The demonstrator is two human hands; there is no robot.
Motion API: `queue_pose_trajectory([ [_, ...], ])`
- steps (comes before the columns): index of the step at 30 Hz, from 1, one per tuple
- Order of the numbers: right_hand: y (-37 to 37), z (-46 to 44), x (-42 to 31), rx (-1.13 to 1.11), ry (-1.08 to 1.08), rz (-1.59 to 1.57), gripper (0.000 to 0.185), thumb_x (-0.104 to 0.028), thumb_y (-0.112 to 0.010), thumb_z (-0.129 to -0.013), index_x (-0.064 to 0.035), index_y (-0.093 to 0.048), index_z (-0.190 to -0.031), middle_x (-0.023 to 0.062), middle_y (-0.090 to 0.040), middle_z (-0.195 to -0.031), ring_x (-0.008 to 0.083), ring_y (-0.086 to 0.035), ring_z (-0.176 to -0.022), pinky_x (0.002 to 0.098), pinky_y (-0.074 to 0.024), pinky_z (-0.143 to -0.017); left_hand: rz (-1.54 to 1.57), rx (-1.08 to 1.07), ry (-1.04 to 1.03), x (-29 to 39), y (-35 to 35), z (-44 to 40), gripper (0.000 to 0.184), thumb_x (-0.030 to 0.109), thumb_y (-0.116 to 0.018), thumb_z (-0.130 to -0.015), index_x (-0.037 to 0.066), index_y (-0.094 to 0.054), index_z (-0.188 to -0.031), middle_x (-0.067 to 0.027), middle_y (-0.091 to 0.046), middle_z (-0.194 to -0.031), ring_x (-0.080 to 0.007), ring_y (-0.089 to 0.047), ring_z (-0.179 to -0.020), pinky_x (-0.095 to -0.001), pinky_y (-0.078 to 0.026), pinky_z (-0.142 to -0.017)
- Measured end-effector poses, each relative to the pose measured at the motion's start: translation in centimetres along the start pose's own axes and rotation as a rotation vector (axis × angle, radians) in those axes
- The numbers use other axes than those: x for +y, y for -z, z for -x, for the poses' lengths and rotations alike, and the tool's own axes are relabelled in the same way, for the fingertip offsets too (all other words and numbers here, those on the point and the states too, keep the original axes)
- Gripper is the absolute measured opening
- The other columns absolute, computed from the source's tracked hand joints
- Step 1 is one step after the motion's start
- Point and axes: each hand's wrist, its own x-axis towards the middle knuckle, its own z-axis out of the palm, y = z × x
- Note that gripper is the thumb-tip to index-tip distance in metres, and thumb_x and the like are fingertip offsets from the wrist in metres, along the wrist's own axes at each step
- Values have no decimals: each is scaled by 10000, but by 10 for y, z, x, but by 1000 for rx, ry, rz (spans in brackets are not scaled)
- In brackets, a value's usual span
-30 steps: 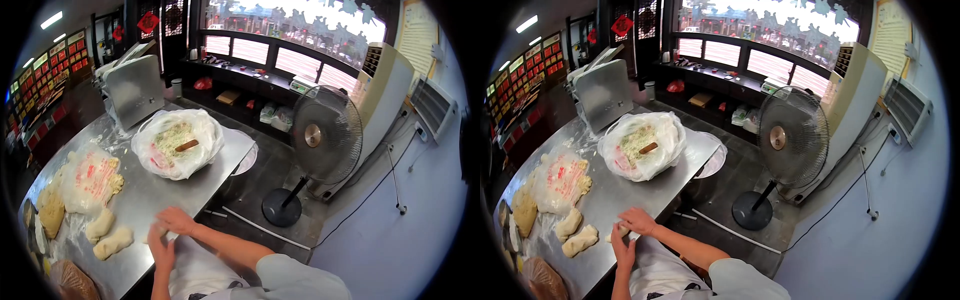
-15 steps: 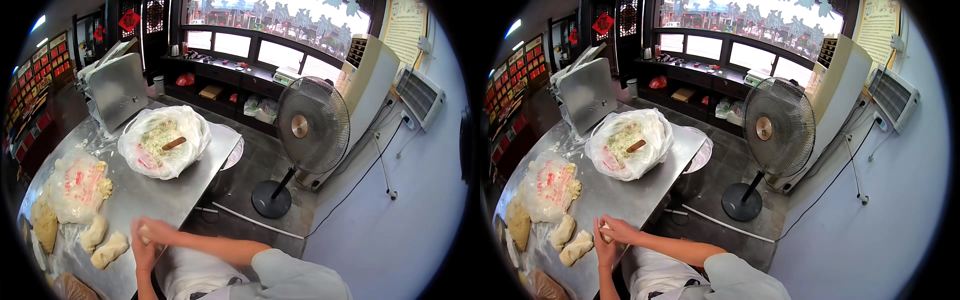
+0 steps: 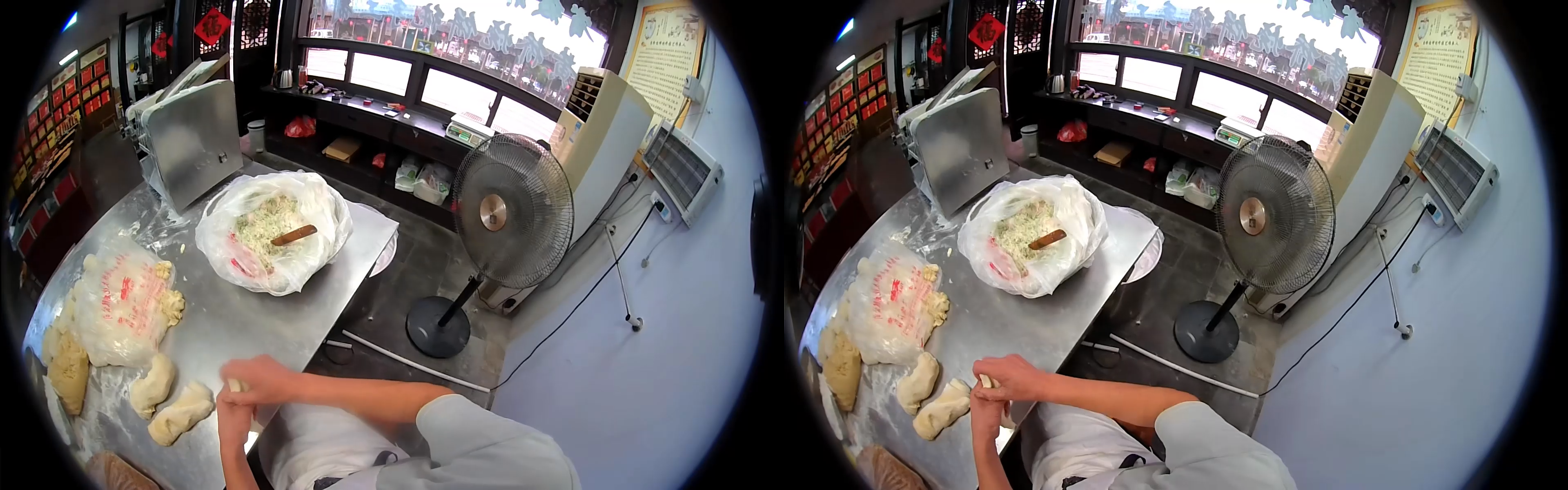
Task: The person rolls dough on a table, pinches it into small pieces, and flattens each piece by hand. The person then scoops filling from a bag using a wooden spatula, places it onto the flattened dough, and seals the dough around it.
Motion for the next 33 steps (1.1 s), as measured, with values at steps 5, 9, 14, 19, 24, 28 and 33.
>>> queue_pose_trajectory([
  [5,-12,-10,-12,60,-10,5,406,-438,-687,-930,-112,-639,-1166,148,-689,-1044,416,-680,-891,459,-545,-756,-1,40,3,6,10,4,112,113,-631,-970,20,-630,-1033,-7,-621,-784,-89,-566,-624,-271,-424,-494],
  [9,-21,-19,-17,46,-21,42,380,-420,-671,-937,-115,-641,-1162,152,-693,-1039,417,-678,-884,460,-541,-748,5,9,-68,-12,25,6,129,110,-662,-965,16,-629,-1046,-23,-625,-793,-82,-545,-605,-264,-413,-500],
  [14,-52,-50,34,272,91,91,274,-314,-684,-950,-84,-569,-1044,154,-687,-951,425,-655,-840,501,-514,-698,-135,272,-86,-11,17,18,118,125,-697,-957,18,-646,-967,-48,-633,-828,-124,-574,-676,-300,-462,-575],
  [19,-49,-87,101,339,-224,264,382,-383,-681,-979,-78,-588,-1188,174,-705,-970,429,-679,-922,534,-545,-787,-366,261,-411,-4,-1,37,137,110,-714,-974,78,-597,-1040,-7,-560,-882,-86,-512,-666,-263,-457,-571],
  [24,-48,-120,113,316,-248,265,504,-403,-698,-979,-62,-572,-1329,236,-657,-1147,441,-669,-1030,551,-533,-860,357,344,2,-3,25,23,472,89,-655,-1005,56,-507,-1451,-36,-585,-995,-120,-561,-784,-269,-506,-713],
  [28,-39,-115,111,323,-275,280,550,-359,-721,-974,-40,-546,-1387,244,-602,-1247,457,-657,-1044,538,-537,-856,540,364,-37,-32,46,15,499,88,-592,-1047,34,-448,-1522,-62,-592,-1101,-132,-569,-881,-287,-508,-777],
  [33,3,-53,-2,-312,-389,-436,634,-355,-781,-936,-36,-520,-1419,235,-682,-1149,339,-696,-960,444,-561,-825,611,361,-55,-31,45,4,583,167,-533,-1095,35,-341,-1629,-163,-475,-1540,-288,-476,-1410,-408,-421,-1132],
])
